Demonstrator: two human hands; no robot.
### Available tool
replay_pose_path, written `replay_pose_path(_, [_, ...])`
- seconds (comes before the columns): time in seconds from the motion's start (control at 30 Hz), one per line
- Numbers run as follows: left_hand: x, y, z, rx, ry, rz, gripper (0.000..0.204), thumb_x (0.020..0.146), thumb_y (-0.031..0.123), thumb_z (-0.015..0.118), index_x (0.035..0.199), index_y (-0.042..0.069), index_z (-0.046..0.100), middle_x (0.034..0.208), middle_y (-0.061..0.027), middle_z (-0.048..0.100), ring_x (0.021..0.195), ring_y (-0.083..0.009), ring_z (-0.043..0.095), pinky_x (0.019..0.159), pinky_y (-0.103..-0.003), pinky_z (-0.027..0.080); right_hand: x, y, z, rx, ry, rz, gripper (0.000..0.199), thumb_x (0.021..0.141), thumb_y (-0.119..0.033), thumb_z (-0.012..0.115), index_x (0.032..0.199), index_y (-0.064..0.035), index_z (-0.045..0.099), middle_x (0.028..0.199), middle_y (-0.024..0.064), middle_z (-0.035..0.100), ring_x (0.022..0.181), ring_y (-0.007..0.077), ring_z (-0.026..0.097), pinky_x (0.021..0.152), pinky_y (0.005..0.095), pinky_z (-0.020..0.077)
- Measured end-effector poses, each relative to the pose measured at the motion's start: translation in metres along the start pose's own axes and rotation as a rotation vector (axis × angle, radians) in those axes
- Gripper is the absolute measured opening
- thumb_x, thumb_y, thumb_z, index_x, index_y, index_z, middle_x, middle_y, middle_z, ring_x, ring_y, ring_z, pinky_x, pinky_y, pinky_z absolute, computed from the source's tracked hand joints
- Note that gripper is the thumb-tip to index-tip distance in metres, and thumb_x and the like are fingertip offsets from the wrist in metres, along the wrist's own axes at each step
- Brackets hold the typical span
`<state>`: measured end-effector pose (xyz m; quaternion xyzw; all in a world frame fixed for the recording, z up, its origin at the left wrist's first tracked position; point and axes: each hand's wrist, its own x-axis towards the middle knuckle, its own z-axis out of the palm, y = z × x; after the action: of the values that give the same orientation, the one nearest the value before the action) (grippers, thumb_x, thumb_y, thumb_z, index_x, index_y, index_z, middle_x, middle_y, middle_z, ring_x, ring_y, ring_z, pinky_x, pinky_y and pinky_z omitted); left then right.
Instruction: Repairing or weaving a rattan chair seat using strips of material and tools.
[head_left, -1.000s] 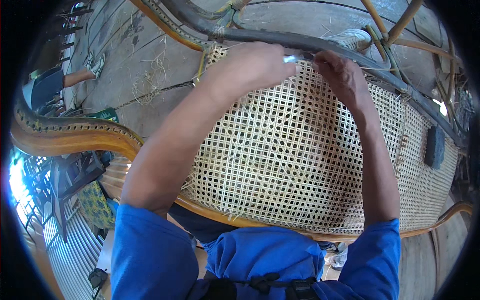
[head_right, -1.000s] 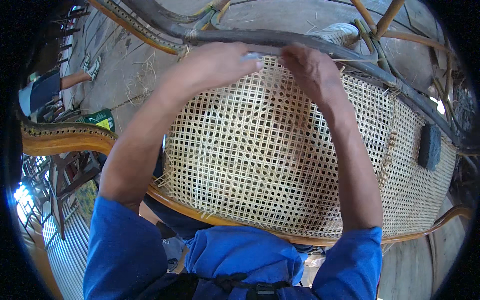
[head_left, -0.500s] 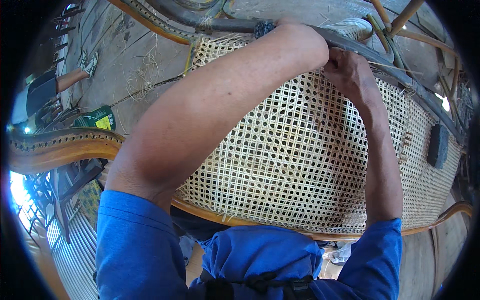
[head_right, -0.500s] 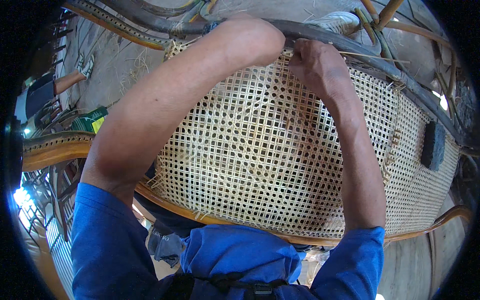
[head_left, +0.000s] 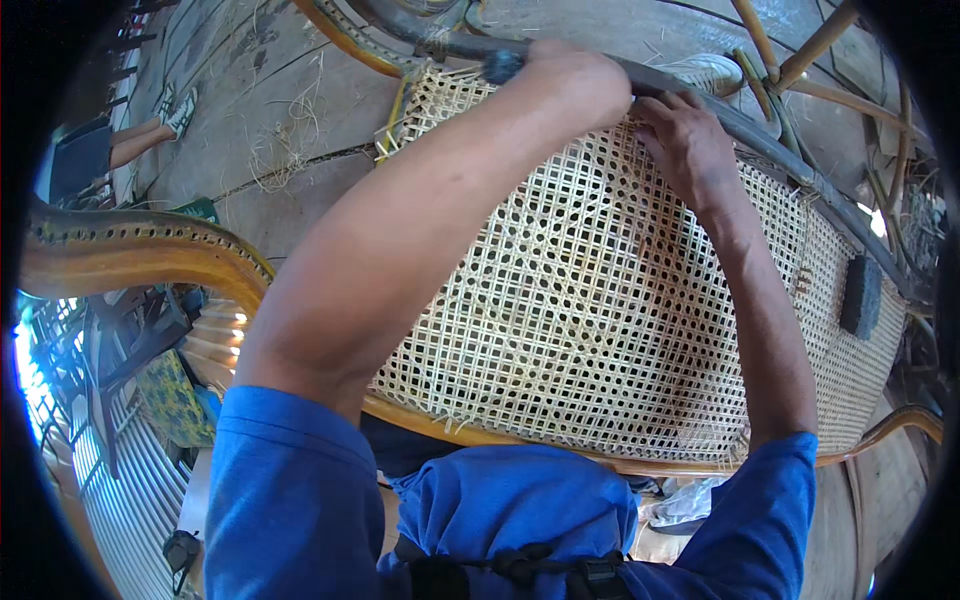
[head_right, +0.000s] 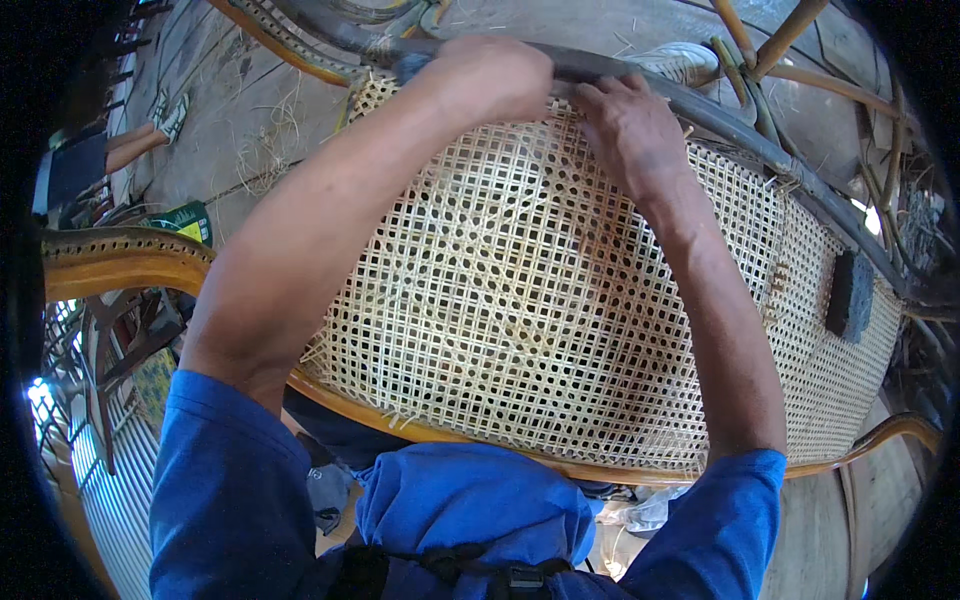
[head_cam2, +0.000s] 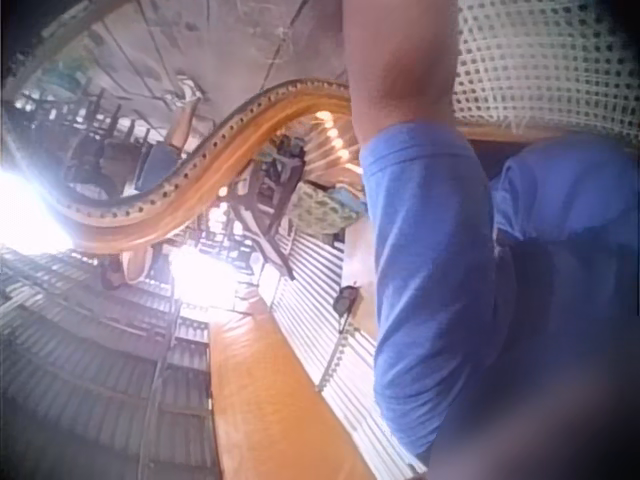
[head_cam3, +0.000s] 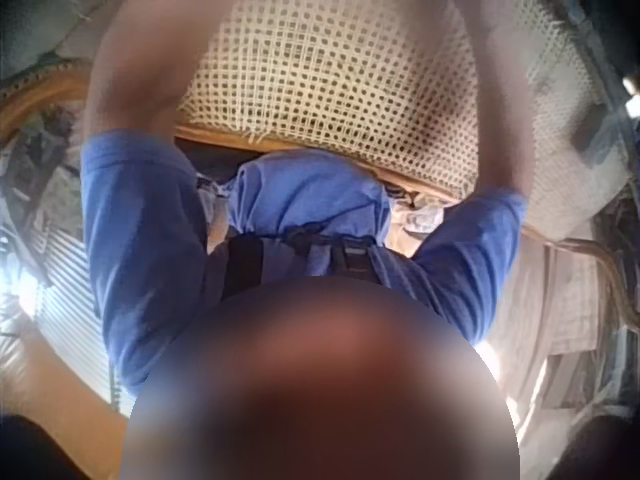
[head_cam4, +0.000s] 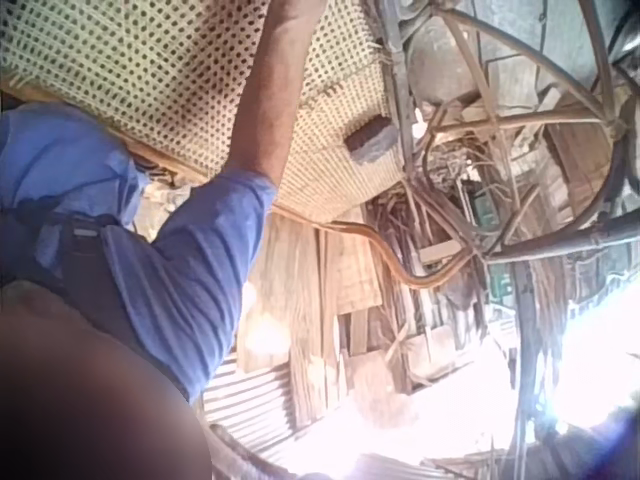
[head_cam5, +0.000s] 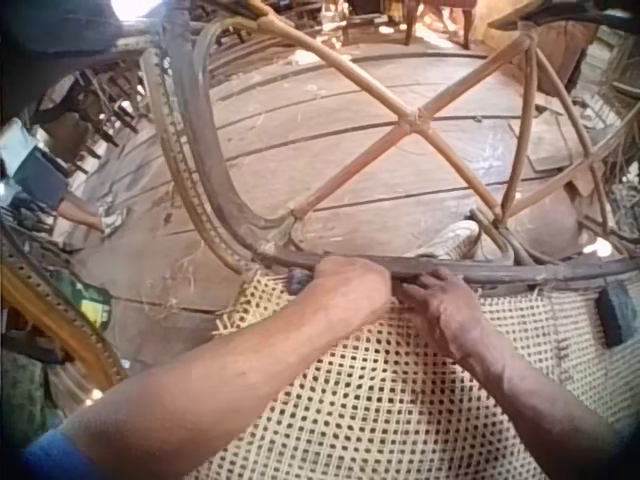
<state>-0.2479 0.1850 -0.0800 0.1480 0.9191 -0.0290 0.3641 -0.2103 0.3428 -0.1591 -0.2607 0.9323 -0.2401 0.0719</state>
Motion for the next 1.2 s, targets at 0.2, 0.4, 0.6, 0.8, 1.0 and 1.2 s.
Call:
replay_pose_path(0.2, [-0.026, -0.052, 0.030, -0.022, 0.101, -0.092, 0.034, 0.077, 0.032, 0.053, 0.085, 0.002, 0.068, 0.089, -0.0187, 0.066, 0.086, -0.0345, 0.063, 0.076, -0.044, 0.049, -0.010, 0.004, 0.000, -0.098, 0.092, -0.126, 0.025, 0.080, -0.010, 0.060, 0.105, -0.0096, 0.061, 0.103, 0.0077, 0.059, 0.101, 0.0272, 0.052, 0.084, 0.0365, 0.0459])
replay_pose_path(0.4, [-0.066, -0.081, 0.055, -0.192, 0.193, -0.052, 0.043, 0.079, 0.041, 0.053, 0.073, 0.000, 0.063, 0.072, -0.0208, 0.061, 0.071, -0.0372, 0.060, 0.067, -0.047, 0.046, -0.008, 0.007, 0.008, -0.161, 0.090, -0.174, 0.024, 0.080, -0.013, 0.062, 0.103, -0.0100, 0.061, 0.104, 0.0047, 0.059, 0.100, 0.0265, 0.052, 0.085, 0.0364, 0.0453])
replay_pose_path(0.6, [-0.097, -0.074, 0.058, -0.226, 0.325, -0.039, 0.046, 0.082, 0.043, 0.051, 0.069, 0.000, 0.061, 0.064, -0.0189, 0.058, 0.065, -0.0364, 0.058, 0.063, -0.048, 0.043, 0.007, 0.005, 0.006, -0.172, -0.110, 0.051, 0.011, 0.083, -0.016, 0.060, 0.090, -0.0075, 0.062, 0.107, 0.0078, 0.060, 0.101, 0.0270, 0.054, 0.086, 0.0357, 0.0452])
replay_pose_path(0.8, [-0.097, -0.057, 0.022, -0.090, 0.451, 0.014, 0.041, 0.081, 0.038, 0.051, 0.070, 0.001, 0.062, 0.065, -0.0179, 0.059, 0.067, -0.0361, 0.059, 0.064, -0.048, 0.045, 0.009, -0.059, -0.011, 0.636, -0.079, 0.075, 0.026, 0.091, -0.026, 0.054, 0.107, -0.0083, 0.062, 0.092, 0.0142, 0.067, 0.081, 0.0272, 0.064, 0.072, 0.0361, 0.0507])
replay_pose_path(1.0, [-0.026, -0.023, 0.022, -0.035, 0.147, 0.036, 0.026, 0.078, 0.020, 0.051, 0.081, 0.001, 0.068, 0.083, -0.0191, 0.066, 0.083, -0.0341, 0.064, 0.071, -0.046, 0.048, -0.001, -0.021, -0.011, 0.319, -0.085, 0.229, 0.016, 0.086, -0.017, 0.057, 0.093, -0.0034, 0.062, 0.082, 0.0117, 0.064, 0.074, 0.0236, 0.062, 0.069, 0.0320, 0.0495])
replay_pose_path(1.2, [-0.017, 0.004, -0.007, 0.178, 0.024, 0.178, 0.023, 0.075, 0.008, 0.052, 0.090, 0.004, 0.069, 0.093, -0.0168, 0.067, 0.087, -0.0298, 0.065, 0.071, -0.042, 0.051, -0.007, 0.000, 0.009, 0.234, -0.002, 0.095, 0.018, 0.084, -0.016, 0.060, 0.092, -0.0002, 0.062, 0.102, 0.0121, 0.059, 0.092, 0.0233, 0.058, 0.080, 0.0323, 0.0479])
